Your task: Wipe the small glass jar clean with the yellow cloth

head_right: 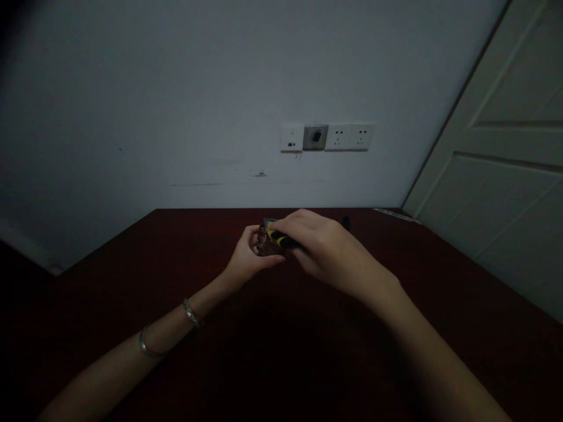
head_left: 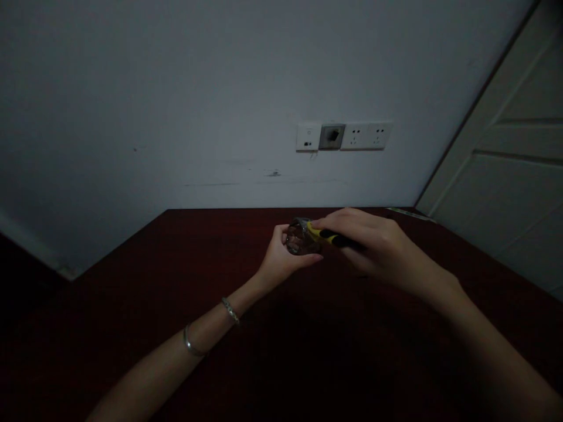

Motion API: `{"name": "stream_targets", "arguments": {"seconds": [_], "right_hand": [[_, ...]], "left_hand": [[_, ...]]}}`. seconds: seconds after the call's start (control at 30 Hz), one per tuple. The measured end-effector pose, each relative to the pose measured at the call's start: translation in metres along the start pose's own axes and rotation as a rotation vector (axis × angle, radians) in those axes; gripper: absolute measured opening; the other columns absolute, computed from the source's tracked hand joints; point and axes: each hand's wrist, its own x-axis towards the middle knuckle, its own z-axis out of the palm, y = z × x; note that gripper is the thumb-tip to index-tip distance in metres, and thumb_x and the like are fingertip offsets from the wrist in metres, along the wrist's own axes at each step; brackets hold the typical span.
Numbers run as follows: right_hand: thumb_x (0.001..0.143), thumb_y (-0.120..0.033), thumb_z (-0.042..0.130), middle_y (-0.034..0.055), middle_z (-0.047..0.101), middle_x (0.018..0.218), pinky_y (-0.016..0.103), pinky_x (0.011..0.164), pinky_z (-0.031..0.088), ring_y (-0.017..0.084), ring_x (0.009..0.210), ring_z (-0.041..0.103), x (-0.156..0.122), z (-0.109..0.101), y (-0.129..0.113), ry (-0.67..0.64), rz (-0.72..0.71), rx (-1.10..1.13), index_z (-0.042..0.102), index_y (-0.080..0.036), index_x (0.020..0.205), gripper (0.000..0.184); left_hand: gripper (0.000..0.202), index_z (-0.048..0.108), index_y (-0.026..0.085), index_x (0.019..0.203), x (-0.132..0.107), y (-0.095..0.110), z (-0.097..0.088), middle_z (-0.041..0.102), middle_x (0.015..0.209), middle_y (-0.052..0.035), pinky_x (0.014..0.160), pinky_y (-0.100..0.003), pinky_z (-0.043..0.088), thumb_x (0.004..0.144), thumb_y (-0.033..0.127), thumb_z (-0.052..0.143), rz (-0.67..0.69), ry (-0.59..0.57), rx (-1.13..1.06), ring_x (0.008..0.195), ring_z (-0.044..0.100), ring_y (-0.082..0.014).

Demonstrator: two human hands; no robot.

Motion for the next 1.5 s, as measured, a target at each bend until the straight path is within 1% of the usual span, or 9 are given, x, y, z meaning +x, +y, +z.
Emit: {"name": "stream_targets", "arguments": {"seconds": [0.43,0.53,0.73,0.8,0.97,1.03,1.17,1.3,1.5], "right_hand": [[0.079,0.002,0.047,0.0129,0.067,0.106,0.035,0.082,0.054,0.022,0.099,0.062,0.001,0.01,-0.001,-0.03,-0.061,-0.005,0.06,-0.013,0.117,0.042],[0.079,0.002,0.048,0.013,0.066,0.107,0.035,0.082,0.053,0.022,0.099,0.061,0.002,0.012,-0.004,-0.057,-0.02,0.0,0.061,-0.012,0.116,0.042],[0.079,0.0,0.052,0.0097,0.069,0.1,0.032,0.079,0.053,0.019,0.09,0.064,0.003,0.011,-0.012,-0.142,0.082,0.102,0.067,-0.013,0.102,0.03],[0.08,-0.001,0.053,0.0088,0.069,0.099,0.031,0.079,0.053,0.019,0.089,0.064,0.003,0.01,-0.011,-0.115,0.085,0.112,0.067,-0.014,0.102,0.03],[0.079,0.001,0.049,0.0097,0.069,0.097,0.031,0.078,0.053,0.019,0.091,0.062,0.004,0.016,-0.006,0.071,0.041,0.033,0.065,-0.012,0.104,0.032],[0.08,-0.001,0.049,0.0111,0.069,0.096,0.033,0.077,0.053,0.021,0.091,0.06,0.005,0.02,-0.005,0.078,0.032,-0.023,0.064,-0.011,0.105,0.031],[0.081,-0.003,0.049,0.0139,0.067,0.09,0.037,0.074,0.054,0.024,0.087,0.059,0.005,0.025,-0.007,0.018,0.019,-0.109,0.065,-0.008,0.104,0.028],[0.083,-0.004,0.05,0.015,0.066,0.087,0.036,0.069,0.054,0.023,0.082,0.058,0.004,0.022,-0.009,-0.036,0.005,-0.135,0.065,-0.006,0.106,0.027],[0.08,-0.002,0.053,0.0127,0.065,0.098,0.034,0.074,0.054,0.021,0.087,0.06,0.003,0.018,-0.009,-0.102,0.007,-0.05,0.063,-0.012,0.113,0.036]], "left_hand": [[0.069,0.043,0.017,0.099,0.004,0.0,-0.001,0.062,0.095,-0.0043,0.082,-0.034,0.048,0.044,0.015,0.085,0.006,0.053,-0.021,0.087,0.062,-0.0176],[0.071,0.043,0.017,0.1,0.004,-0.001,-0.003,0.062,0.096,-0.0048,0.082,-0.033,0.048,0.043,0.015,0.086,-0.003,0.047,-0.011,0.088,0.063,-0.0185],[0.072,0.044,0.017,0.099,0.006,-0.005,-0.004,0.064,0.096,-0.0059,0.082,-0.034,0.049,0.041,0.016,0.087,0.023,0.054,-0.007,0.089,0.063,-0.0198],[0.072,0.044,0.017,0.098,0.006,-0.005,-0.004,0.064,0.096,-0.0063,0.082,-0.035,0.049,0.041,0.016,0.087,0.025,0.05,-0.008,0.09,0.063,-0.0201],[0.069,0.042,0.018,0.098,0.004,-0.004,0.0,0.062,0.097,-0.0053,0.081,-0.035,0.049,0.044,0.018,0.086,0.004,0.022,-0.04,0.089,0.063,-0.0188],[0.07,0.042,0.019,0.098,0.003,-0.005,0.001,0.061,0.096,-0.0046,0.081,-0.034,0.049,0.043,0.018,0.086,0.006,0.025,-0.048,0.088,0.063,-0.0181],[0.073,0.042,0.018,0.098,0.004,-0.01,0.001,0.061,0.096,-0.0043,0.077,-0.032,0.049,0.039,0.015,0.086,0.002,0.046,-0.054,0.085,0.062,-0.0171],[0.075,0.041,0.019,0.097,0.005,-0.013,0.0,0.061,0.097,-0.0044,0.075,-0.03,0.049,0.037,0.013,0.085,0.0,0.05,-0.055,0.083,0.063,-0.0163],[0.074,0.042,0.018,0.098,0.005,-0.012,-0.001,0.062,0.096,-0.0041,0.077,-0.03,0.047,0.038,0.015,0.086,0.009,0.072,-0.011,0.083,0.062,-0.0162]]}}
